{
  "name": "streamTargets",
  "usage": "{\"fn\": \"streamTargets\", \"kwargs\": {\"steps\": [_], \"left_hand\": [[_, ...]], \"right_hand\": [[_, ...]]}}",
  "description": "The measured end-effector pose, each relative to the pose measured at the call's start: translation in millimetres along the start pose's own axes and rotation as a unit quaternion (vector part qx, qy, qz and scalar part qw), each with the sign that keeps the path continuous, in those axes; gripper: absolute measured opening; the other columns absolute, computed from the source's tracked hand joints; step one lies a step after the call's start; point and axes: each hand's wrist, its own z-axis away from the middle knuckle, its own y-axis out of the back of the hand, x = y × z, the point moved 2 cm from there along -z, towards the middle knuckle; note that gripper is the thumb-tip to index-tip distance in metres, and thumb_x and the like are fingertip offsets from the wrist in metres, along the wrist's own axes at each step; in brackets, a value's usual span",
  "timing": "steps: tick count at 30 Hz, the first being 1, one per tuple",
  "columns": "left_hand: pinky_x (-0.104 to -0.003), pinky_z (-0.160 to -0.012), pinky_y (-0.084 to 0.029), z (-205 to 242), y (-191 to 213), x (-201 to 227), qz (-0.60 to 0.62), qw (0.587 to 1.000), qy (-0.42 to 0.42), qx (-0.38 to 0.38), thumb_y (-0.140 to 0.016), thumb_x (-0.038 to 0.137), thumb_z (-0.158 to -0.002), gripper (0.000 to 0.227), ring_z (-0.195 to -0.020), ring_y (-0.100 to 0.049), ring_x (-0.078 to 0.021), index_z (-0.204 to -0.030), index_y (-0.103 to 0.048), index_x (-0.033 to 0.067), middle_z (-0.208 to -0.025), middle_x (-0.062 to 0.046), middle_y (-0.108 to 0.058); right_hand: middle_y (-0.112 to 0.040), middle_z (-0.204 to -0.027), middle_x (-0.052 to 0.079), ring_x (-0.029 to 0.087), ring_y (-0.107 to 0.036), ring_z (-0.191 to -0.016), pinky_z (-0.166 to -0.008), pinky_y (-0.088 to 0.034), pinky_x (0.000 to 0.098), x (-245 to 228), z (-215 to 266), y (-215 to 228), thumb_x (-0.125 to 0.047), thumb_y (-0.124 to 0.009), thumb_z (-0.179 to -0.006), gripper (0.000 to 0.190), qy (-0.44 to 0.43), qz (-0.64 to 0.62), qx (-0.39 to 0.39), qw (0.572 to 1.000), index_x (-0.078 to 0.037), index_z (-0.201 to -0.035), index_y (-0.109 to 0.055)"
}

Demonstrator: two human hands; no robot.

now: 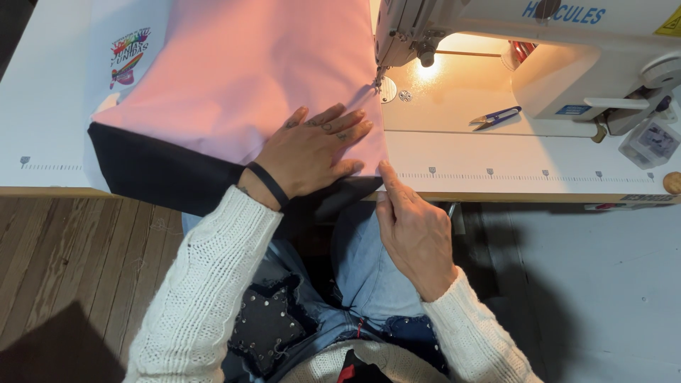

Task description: Sewing leather panels together using an industrial sewing machine to create a bag.

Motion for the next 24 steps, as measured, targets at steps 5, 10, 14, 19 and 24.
{"fn": "streamTargets", "kwargs": {"steps": [5, 10, 14, 19, 24], "left_hand": [[-0.062, -0.126, -0.019, -10.4, 2.8, -4.2, -0.006, 1.000, 0.000, -0.018, -0.041, 0.067, -0.102, 0.070, -0.159, -0.025, -0.0242, -0.162, -0.038, 0.0301, -0.171, 0.008, -0.033], [-0.062, -0.126, -0.018, -28.3, 4.2, -12.0, -0.016, 1.000, 0.000, -0.027, -0.041, 0.068, -0.102, 0.070, -0.159, -0.025, -0.0259, -0.162, -0.038, 0.0316, -0.171, 0.007, -0.033], [-0.061, -0.128, -0.013, -35.1, 17.3, -14.7, -0.003, 0.997, 0.016, -0.071, -0.042, 0.067, -0.102, 0.070, -0.161, -0.017, -0.0245, -0.164, -0.031, 0.0363, -0.174, 0.009, -0.026], [-0.061, -0.129, -0.009, -51.2, 13.8, -33.1, -0.004, 0.997, 0.011, -0.073, -0.047, 0.065, -0.099, 0.071, -0.162, -0.017, -0.0235, -0.163, -0.033, 0.0371, -0.175, 0.010, -0.024], [-0.060, -0.130, -0.008, -71.0, 8.8, -51.3, 0.002, 0.997, 0.009, -0.073, -0.049, 0.069, -0.097, 0.072, -0.162, -0.016, -0.0201, -0.162, -0.032, 0.0432, -0.175, 0.012, -0.023]], "right_hand": [[-0.075, -0.073, 0.010, 0.032, -0.075, -0.065, -0.057, -0.058, 0.0426, 1.5, -14.6, 7.3, -0.024, -0.049, -0.107, 0.042, -0.023, -0.016, -0.055, 0.998, -0.017, -0.145, -0.066], [-0.072, -0.060, 0.014, 0.042, -0.076, -0.071, -0.065, -0.060, 0.0531, 3.9, -36.9, 6.8, -0.031, -0.046, -0.105, 0.044, -0.070, 0.025, -0.127, 0.989, -0.022, -0.144, -0.065], [-0.073, -0.063, 0.015, 0.041, -0.078, -0.074, -0.069, -0.062, 0.0535, 7.1, -45.5, 3.1, -0.028, -0.045, -0.106, 0.045, -0.038, 0.089, -0.156, 0.983, -0.020, -0.147, -0.063], [-0.073, -0.064, 0.015, 0.044, -0.077, -0.079, -0.074, -0.060, 0.0590, 9.2, -61.3, 5.2, -0.032, -0.042, -0.106, 0.046, -0.066, 0.010, -0.191, 0.979, -0.020, -0.145, -0.064], [-0.073, -0.063, 0.016, 0.043, -0.077, -0.081, -0.080, -0.060, 0.0600, 13.6, -72.0, 3.0, -0.032, -0.042, -0.105, 0.048, -0.092, -0.028, -0.211, 0.973, -0.019, -0.145, -0.065]]}}
